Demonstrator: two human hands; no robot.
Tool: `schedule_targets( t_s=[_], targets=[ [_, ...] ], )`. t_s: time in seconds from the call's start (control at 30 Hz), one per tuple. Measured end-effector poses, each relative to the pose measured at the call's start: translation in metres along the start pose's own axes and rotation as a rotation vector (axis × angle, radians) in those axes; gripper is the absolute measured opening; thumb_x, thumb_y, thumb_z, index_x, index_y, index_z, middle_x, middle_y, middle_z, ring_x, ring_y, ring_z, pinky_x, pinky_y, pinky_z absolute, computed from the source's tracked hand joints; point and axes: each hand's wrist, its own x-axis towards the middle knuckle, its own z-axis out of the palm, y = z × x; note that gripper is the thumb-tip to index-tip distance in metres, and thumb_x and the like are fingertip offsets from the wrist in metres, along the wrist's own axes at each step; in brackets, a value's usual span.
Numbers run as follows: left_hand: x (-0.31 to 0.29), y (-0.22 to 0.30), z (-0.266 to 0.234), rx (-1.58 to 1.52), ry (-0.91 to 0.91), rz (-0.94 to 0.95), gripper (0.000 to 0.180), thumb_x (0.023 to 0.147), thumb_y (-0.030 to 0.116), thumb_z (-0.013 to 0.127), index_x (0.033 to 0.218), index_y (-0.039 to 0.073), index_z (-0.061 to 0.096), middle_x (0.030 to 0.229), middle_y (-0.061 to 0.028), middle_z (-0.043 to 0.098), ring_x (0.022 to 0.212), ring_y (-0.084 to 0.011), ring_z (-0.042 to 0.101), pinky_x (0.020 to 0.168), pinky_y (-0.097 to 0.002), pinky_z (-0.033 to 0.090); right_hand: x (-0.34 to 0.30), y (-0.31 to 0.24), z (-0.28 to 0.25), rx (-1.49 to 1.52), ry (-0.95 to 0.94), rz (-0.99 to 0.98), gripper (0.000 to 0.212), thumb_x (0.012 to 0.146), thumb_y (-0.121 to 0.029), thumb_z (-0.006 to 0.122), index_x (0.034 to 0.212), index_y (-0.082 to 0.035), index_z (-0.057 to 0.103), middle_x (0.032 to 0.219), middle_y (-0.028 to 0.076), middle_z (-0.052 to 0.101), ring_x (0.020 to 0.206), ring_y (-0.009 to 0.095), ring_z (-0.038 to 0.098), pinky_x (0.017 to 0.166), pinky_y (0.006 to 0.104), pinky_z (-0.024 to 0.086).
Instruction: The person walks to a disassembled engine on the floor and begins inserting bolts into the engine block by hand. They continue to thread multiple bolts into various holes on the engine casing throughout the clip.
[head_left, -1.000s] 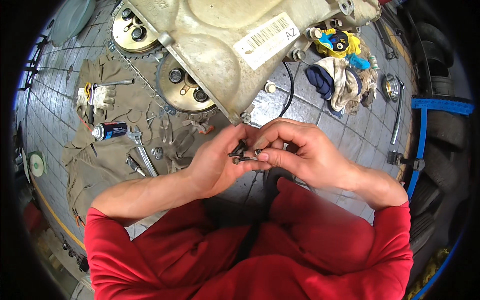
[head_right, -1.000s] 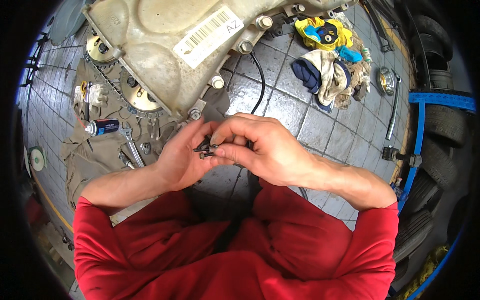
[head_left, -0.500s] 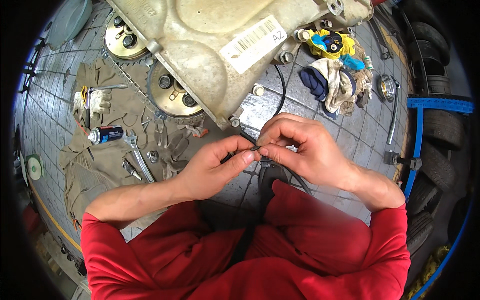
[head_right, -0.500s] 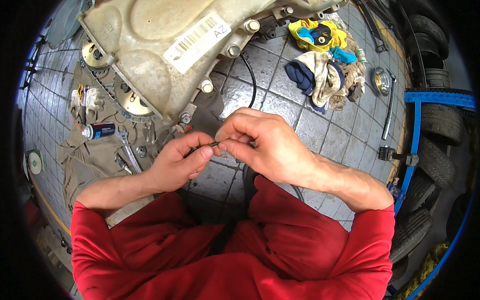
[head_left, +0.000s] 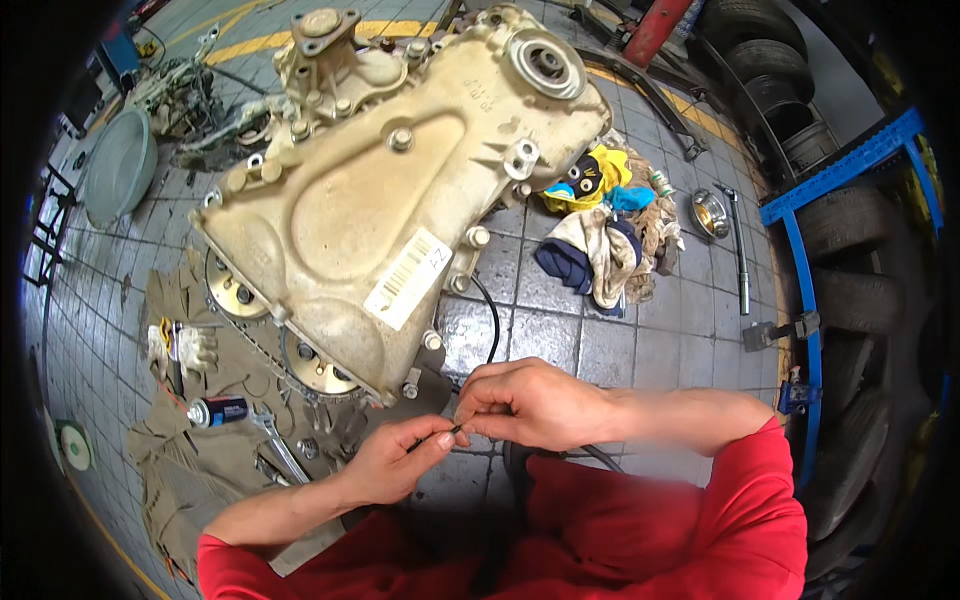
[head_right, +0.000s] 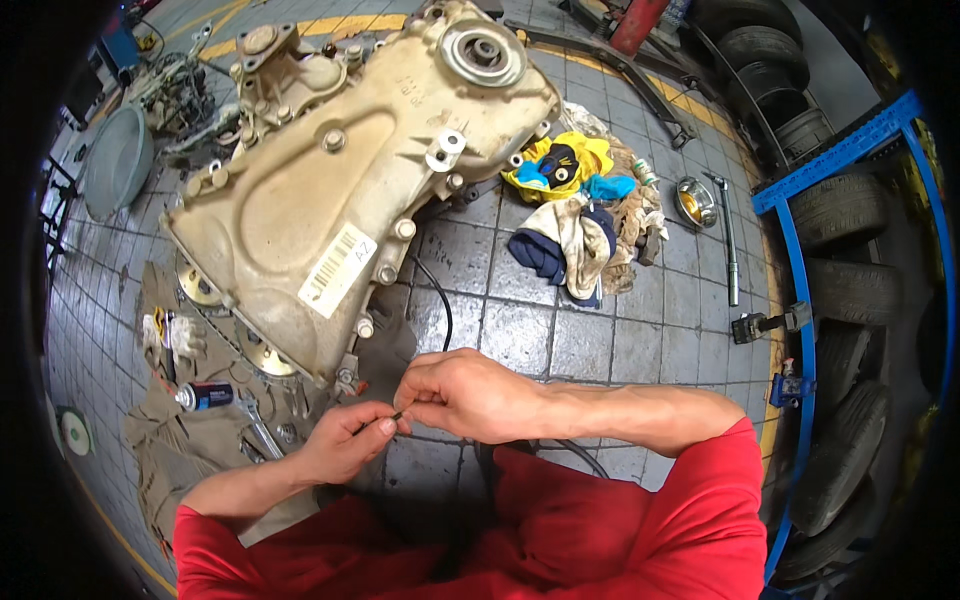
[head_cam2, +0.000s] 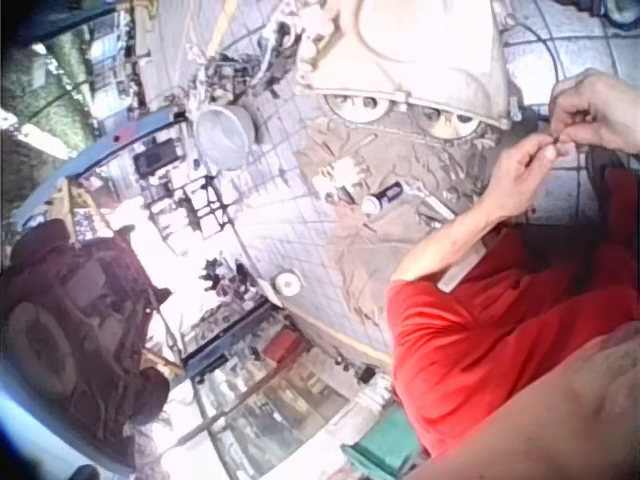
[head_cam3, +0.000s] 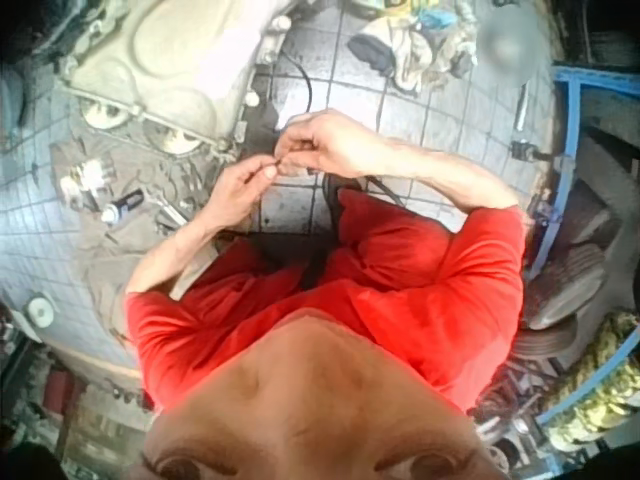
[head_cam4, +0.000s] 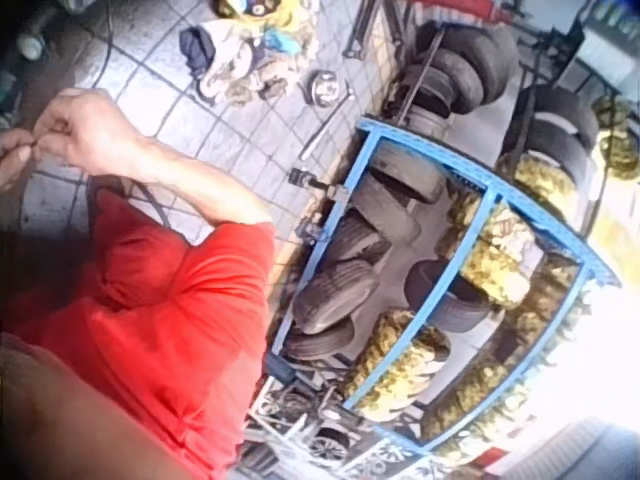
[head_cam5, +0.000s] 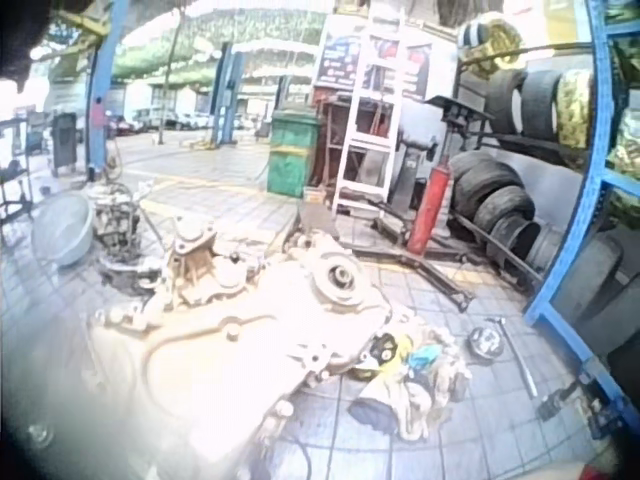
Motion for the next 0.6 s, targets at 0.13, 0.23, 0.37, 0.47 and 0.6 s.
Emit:
schedule_targets(
  t_s=[0.13, 0.23, 0.37, 0.47, 0.6],
  targets=[
    [0.0, 0.0, -0.002, -0.018, -0.023, 0.017, 0.027, 0.112, 0.022, 0.058, 0.121, 0.001, 0.073, 0.107, -0.005, 0.077, 0.1, -0.0107, 0.068, 0.091, -0.0285, 0.054, 0.001, 0.001, -0.002, 0.003, -0.028, 0.035, 0.011, 0.094, -0.009, 0.075, 0.102, -0.002, 0.074, 0.093, 0.013, 0.07, 0.08, 0.029, 0.074, 0.071, 0.0385, 0.058],
    [-0.002, -0.002, -0.003, 0.021, -0.012, 0.037, 0.027, 0.112, 0.021, 0.058, 0.12, 0.0, 0.073, 0.108, -0.0051, 0.077, 0.1, -0.0112, 0.069, 0.091, -0.0287, 0.054, 0.003, 0.002, 0.002, -0.002, -0.027, 0.018, 0.011, 0.094, -0.01, 0.076, 0.102, -0.002, 0.074, 0.092, 0.013, 0.07, 0.08, 0.029, 0.074, 0.071, 0.0381, 0.058],
    [-0.002, 0.003, -0.003, 0.106, 0.016, 0.07, 0.021, 0.109, 0.016, 0.059, 0.114, 0.0, 0.072, 0.096, -0.0024, 0.072, 0.091, -0.0111, 0.066, 0.082, -0.0294, 0.053, 0.0, -0.004, 0.005, -0.001, -0.031, 0.015, 0.01, 0.097, -0.01, 0.075, 0.103, -0.003, 0.074, 0.096, 0.009, 0.072, 0.084, 0.025, 0.074, 0.075, 0.0364, 0.059],
    [-0.003, -0.002, -0.003, 0.093, 0.045, 0.091, 0.017, 0.106, 0.013, 0.06, 0.106, 0.0, 0.07, 0.082, 0.0003, 0.064, 0.077, -0.0094, 0.059, 0.069, -0.028, 0.048, -0.003, -0.011, 0.012, 0.031, -0.002, -0.06, 0.011, 0.096, -0.011, 0.075, 0.102, -0.002, 0.073, 0.093, 0.014, 0.07, 0.088, 0.033, 0.073, 0.076, 0.0402, 0.059],
    [-0.003, -0.02, -0.009, -0.327, 0.036, 0.018, 0.016, 0.103, 0.01, 0.057, 0.096, 0.001, 0.067, 0.073, 0.0014, 0.054, 0.062, -0.0067, 0.045, 0.057, -0.0251, 0.035, 0.0, -0.021, -0.013, -0.011, 0.075, -0.009, 0.017, 0.099, -0.014, 0.074, 0.113, -0.004, 0.069, 0.095, 0.013, 0.072, 0.086, 0.026, 0.075, 0.075, 0.0385, 0.06]
  ],
)
